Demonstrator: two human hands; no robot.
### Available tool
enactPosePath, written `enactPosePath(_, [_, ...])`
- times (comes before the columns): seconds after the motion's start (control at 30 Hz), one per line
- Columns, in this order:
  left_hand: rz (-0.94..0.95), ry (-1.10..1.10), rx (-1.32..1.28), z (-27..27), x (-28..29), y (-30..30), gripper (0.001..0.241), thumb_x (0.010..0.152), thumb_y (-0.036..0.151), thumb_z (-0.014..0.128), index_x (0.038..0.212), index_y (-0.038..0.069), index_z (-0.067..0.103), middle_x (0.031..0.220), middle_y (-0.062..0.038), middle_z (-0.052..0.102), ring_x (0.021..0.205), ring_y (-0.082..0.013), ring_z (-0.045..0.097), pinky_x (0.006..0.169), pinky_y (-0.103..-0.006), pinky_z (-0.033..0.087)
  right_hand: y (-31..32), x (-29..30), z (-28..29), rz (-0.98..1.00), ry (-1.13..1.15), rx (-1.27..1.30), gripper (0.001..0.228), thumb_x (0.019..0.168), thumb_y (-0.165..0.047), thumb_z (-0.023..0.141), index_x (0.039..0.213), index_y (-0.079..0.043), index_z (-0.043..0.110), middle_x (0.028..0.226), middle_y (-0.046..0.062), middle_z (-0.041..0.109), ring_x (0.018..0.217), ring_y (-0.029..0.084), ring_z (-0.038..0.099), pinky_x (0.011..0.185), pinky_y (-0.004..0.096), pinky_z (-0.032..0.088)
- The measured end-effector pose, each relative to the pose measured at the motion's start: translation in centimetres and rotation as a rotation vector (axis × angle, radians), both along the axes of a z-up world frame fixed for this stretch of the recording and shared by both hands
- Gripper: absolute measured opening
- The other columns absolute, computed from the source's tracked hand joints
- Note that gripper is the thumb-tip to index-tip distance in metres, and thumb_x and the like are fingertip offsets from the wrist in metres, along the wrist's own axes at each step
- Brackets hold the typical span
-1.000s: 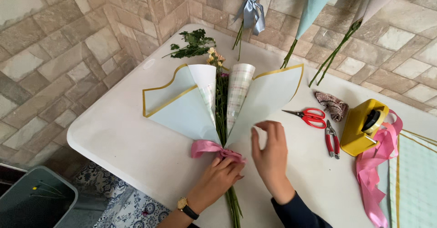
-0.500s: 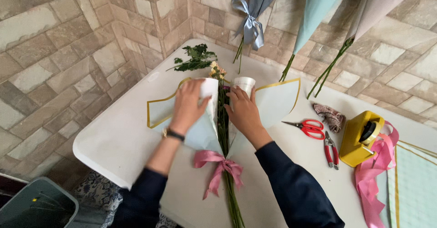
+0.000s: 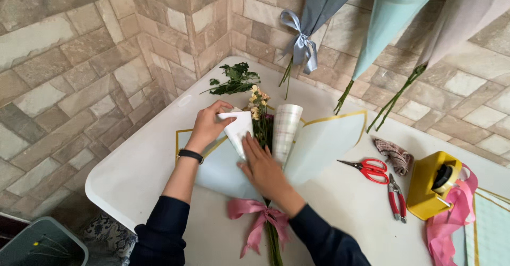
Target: The person wraps a small bouquet of flowers in light-blue and white paper, tying a pink ribbon around the stems to secure the arrangement.
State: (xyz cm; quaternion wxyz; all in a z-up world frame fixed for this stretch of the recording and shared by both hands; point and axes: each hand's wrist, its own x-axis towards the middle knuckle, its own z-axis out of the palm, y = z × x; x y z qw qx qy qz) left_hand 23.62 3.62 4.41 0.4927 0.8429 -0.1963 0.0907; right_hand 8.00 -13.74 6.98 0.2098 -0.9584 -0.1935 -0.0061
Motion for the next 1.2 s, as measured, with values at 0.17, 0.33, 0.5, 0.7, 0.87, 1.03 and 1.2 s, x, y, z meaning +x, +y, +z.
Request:
enactPosePath(0.17, [-0.04,0.061,-0.096,0.2,-0.9,0.6,0.032,0.079,0.012,0.074,0.11,0.017,0.067,0.079,-0.005,0.07,0.085,-0.0231,0.063,0.089,-0.039,0.046,0.1,-1.7,-1.8,-0.061,0.06,0.021,0.057,0.105,-0.027,0.03,0.157,-0.017,0.008,0.16,0.02,0.008,0.138,0.042,0.03,0.114,0.055,0.023])
enactPosePath(0.33, [-0.017,0.027,-0.154,-1.2,-0.4,1.2,0.034,0.077,0.008,0.075,0.109,0.017,0.068,0.075,-0.006,0.069,0.078,-0.0196,0.061,0.083,-0.0356,0.046,-0.7,-1.1,-4.3,-0.055,-0.021,-0.051,0.055,0.105,-0.031,0.029,0.157,-0.026,0.01,0.162,0.015,0.003,0.143,0.039,0.022,0.112,0.054,0.027])
enactPosePath(0.5, [0.139,0.066,-0.034,-0.8,-2.0,2.1,0.032,0.076,0.017,0.074,0.107,0.023,0.068,0.076,-0.001,0.071,0.079,-0.022,0.065,0.083,-0.0345,0.046,-0.6,-1.1,-4.5,-0.061,0.027,-0.162,0.054,0.105,-0.043,0.022,0.156,-0.028,0.013,0.163,0.008,0.007,0.146,0.036,0.014,0.114,0.054,0.019])
enactPosePath(0.7, [0.304,0.011,0.183,-1.8,-4.1,2.5,0.032,0.079,0.022,0.076,0.109,0.015,0.065,0.09,-0.007,0.071,0.095,-0.0318,0.066,0.094,-0.0469,0.041,-0.9,-0.7,-5.8,-0.062,-0.021,-0.128,0.057,0.103,-0.048,0.028,0.154,-0.023,0.023,0.162,0.009,0.009,0.147,0.035,0.013,0.115,0.054,0.016])
enactPosePath(0.87, [0.285,-0.167,0.274,-1.1,-5.7,1.4,0.037,0.085,0.023,0.072,0.12,0.015,0.062,0.11,-0.006,0.066,0.108,-0.028,0.059,0.101,-0.0498,0.035,-1.8,-1.0,-2.1,-0.108,-0.2,0.019,0.054,0.1,-0.031,0.043,0.15,-0.013,0.033,0.158,0.015,0.022,0.144,0.038,0.022,0.111,0.058,0.023])
enactPosePath(1.03, [0.086,-0.446,0.481,1.3,-8.6,-0.9,0.029,0.09,0.002,0.058,0.115,0.014,0.066,0.116,-0.008,0.066,0.121,-0.0263,0.053,0.107,-0.046,0.029,-6.0,0.8,-3.3,-0.289,-0.295,-0.241,0.049,0.098,-0.013,0.041,0.147,-0.007,0.039,0.159,0.017,0.024,0.146,0.036,0.02,0.114,0.056,0.022])
enactPosePath(1.2, [-0.296,-0.272,0.4,-1.9,-8.1,-1.1,0.039,0.087,-0.007,0.046,0.109,0.015,0.069,0.12,-0.003,0.069,0.13,-0.032,0.048,0.112,-0.0487,0.027,-8.4,1.8,-5.6,-0.319,-0.204,-0.46,0.055,0.102,-0.028,0.035,0.155,-0.017,0.022,0.161,0.008,0.02,0.147,0.031,0.016,0.118,0.054,0.01])
